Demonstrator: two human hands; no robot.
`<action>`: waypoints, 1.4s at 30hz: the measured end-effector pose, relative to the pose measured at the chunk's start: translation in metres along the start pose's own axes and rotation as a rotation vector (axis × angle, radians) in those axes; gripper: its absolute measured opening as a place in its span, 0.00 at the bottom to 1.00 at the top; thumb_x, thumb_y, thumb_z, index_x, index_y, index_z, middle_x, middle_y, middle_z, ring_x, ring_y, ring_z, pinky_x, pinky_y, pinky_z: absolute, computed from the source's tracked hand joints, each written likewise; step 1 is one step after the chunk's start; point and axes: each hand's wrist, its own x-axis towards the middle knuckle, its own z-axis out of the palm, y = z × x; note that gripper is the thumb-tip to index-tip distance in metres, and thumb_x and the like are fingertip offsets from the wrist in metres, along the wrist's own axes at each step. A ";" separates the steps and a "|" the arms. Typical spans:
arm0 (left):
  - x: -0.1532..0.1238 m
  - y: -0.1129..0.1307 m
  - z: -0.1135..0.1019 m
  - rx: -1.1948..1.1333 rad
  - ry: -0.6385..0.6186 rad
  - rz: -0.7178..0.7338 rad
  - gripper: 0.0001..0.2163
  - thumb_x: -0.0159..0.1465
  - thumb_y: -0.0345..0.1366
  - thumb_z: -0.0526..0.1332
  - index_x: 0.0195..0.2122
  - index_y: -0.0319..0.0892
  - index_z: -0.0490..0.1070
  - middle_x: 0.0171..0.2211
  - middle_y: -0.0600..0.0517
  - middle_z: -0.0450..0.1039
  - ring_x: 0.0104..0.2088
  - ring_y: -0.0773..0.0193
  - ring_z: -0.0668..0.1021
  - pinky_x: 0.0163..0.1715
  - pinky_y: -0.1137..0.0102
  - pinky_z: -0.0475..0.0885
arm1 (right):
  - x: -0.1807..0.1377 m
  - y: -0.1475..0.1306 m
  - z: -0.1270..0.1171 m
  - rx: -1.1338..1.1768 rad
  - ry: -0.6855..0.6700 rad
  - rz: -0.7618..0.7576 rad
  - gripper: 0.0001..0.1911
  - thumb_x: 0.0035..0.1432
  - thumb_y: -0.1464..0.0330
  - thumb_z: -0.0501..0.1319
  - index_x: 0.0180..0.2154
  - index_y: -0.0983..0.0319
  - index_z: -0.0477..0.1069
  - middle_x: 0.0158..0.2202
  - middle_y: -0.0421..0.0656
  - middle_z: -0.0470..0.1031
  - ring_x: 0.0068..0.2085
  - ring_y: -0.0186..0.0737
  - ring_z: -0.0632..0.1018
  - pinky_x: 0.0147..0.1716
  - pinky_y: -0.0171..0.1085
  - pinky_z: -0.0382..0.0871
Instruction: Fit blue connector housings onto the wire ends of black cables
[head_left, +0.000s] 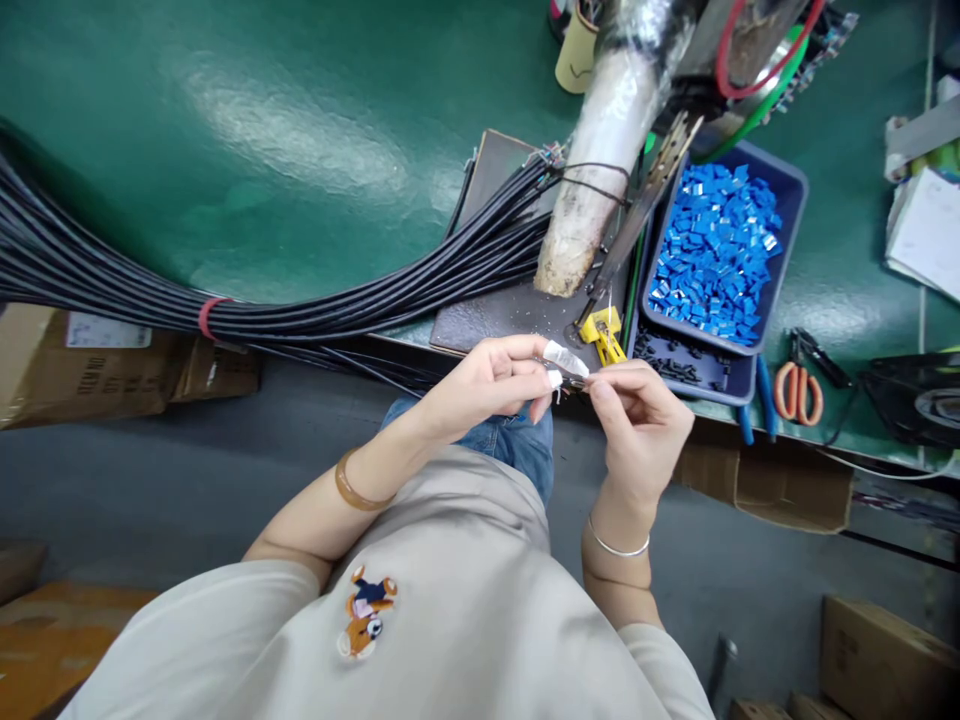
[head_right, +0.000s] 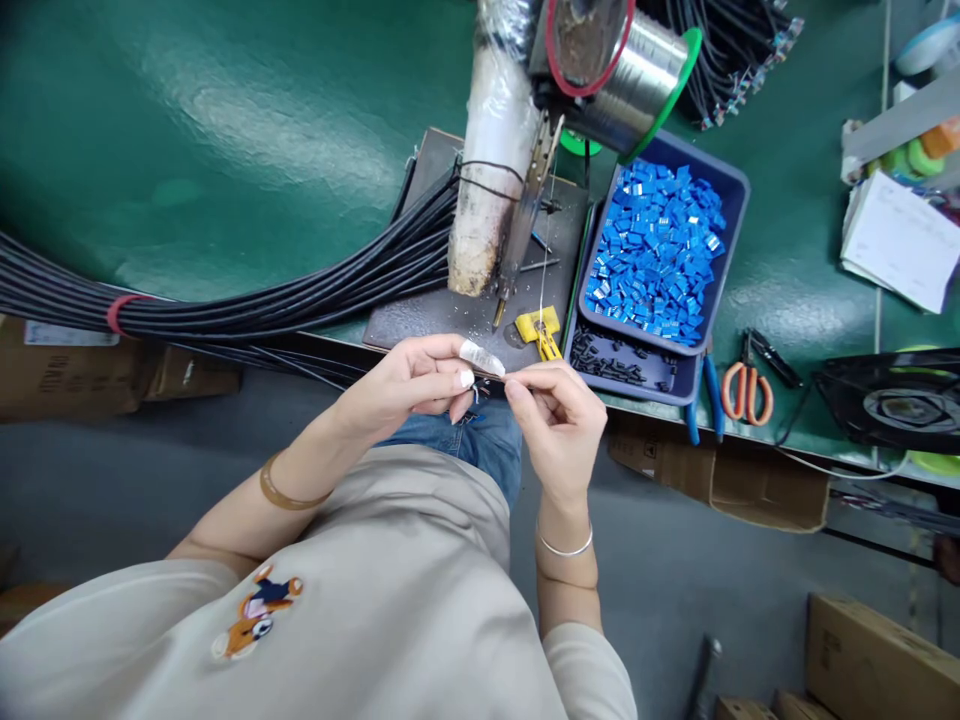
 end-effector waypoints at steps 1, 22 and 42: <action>0.001 0.000 0.000 0.009 0.005 0.008 0.10 0.61 0.40 0.66 0.37 0.38 0.72 0.19 0.56 0.70 0.16 0.77 0.58 0.17 0.76 0.48 | 0.000 -0.003 -0.001 -0.017 0.031 -0.011 0.05 0.59 0.64 0.67 0.32 0.58 0.77 0.30 0.41 0.74 0.31 0.35 0.73 0.26 0.35 0.63; 0.002 0.000 0.009 0.082 0.190 0.075 0.11 0.56 0.37 0.70 0.27 0.38 0.70 0.18 0.57 0.68 0.20 0.75 0.67 0.21 0.78 0.61 | -0.005 -0.003 0.002 -0.198 0.015 -0.229 0.07 0.60 0.69 0.65 0.40 0.52 0.80 0.30 0.39 0.78 0.30 0.35 0.75 0.24 0.36 0.62; 0.003 -0.002 0.011 0.136 0.218 0.050 0.08 0.55 0.34 0.69 0.27 0.38 0.70 0.17 0.57 0.65 0.19 0.75 0.66 0.21 0.78 0.60 | -0.007 0.001 0.001 -0.205 0.020 -0.144 0.07 0.62 0.66 0.64 0.40 0.54 0.80 0.26 0.38 0.74 0.26 0.33 0.72 0.23 0.36 0.60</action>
